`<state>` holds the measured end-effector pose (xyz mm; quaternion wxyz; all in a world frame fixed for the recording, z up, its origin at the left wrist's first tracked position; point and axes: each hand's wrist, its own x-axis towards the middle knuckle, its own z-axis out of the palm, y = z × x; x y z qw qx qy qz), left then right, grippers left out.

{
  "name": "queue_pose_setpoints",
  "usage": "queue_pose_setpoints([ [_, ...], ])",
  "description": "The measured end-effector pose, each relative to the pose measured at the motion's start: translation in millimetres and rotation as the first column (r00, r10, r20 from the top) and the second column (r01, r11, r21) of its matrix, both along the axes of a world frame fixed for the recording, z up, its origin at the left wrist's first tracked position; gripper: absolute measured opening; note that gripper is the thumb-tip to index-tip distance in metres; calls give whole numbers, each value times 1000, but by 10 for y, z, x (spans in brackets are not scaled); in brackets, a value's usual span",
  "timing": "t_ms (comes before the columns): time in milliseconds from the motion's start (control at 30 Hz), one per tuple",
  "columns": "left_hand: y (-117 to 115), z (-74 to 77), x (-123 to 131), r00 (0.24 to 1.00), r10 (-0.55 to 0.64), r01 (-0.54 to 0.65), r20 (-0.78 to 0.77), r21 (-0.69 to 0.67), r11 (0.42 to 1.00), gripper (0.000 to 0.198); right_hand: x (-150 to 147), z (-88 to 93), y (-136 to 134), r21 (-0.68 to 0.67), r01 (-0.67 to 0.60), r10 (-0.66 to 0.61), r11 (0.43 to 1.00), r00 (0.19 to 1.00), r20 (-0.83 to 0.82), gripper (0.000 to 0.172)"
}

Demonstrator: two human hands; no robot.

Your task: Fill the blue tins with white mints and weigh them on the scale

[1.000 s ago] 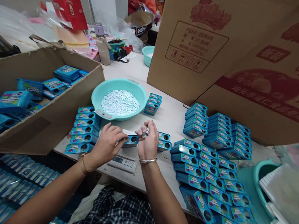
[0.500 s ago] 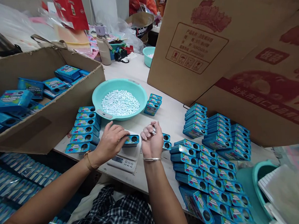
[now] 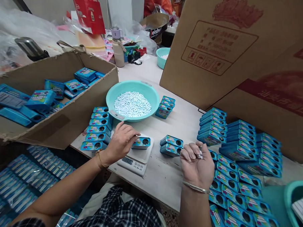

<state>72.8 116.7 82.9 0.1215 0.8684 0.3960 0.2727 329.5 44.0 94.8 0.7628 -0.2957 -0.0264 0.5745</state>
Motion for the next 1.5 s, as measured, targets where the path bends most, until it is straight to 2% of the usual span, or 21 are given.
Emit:
queue_pose_setpoints([
  [200, -39, 148, -33, 991, -4, 10, 135, -47, 999, 15, -5, 16, -10, 9, -4, 4, 1000, 1000, -19, 14],
  [333, -51, 196, -28, 982, -16, 36, 190, -102, 994, 13, -82, 11, 32, 5, -16, 16, 1000, 999, -42, 14],
  [567, -37, 69, 222, 982, -66, 90, 176, -135, 987, 14, -359, -17, 227, -81, -22, 17, 996, 998, -62, 13],
  [667, -1, 36, 234, 980, -56, 84, 190, -141, 986, 16, -494, -16, 311, -102, -47, 40, 994, 997, -61, 13],
  [733, 14, 47, 141, 966, 0, 41, 258, -152, 988, 16, -577, -11, 353, -105, -54, 49, 993, 997, -53, 15],
  [833, -31, 67, -105, 910, 151, -76, 385, -202, 976, 17, -694, 4, 407, -100, -57, 55, 993, 998, -29, 16],
  [1000, -329, -29, -447, 798, 396, -249, 453, -350, 903, 22, -864, 12, 492, -111, -30, 36, 993, 998, 49, 18],
  [1133, -595, -176, -529, 775, 439, -251, 455, -416, 874, 24, -936, -27, 519, -87, -13, 25, 996, 990, 138, 21],
  [1267, -760, -312, -562, 764, 476, -268, 437, -457, 848, 24, -962, -59, 515, -103, -8, 28, 995, 980, 197, 23],
  [1500, -944, -519, -595, 724, 538, -281, 432, -528, 802, 24, -919, -79, 549, -77, -18, 27, 997, 993, 115, 16],
])
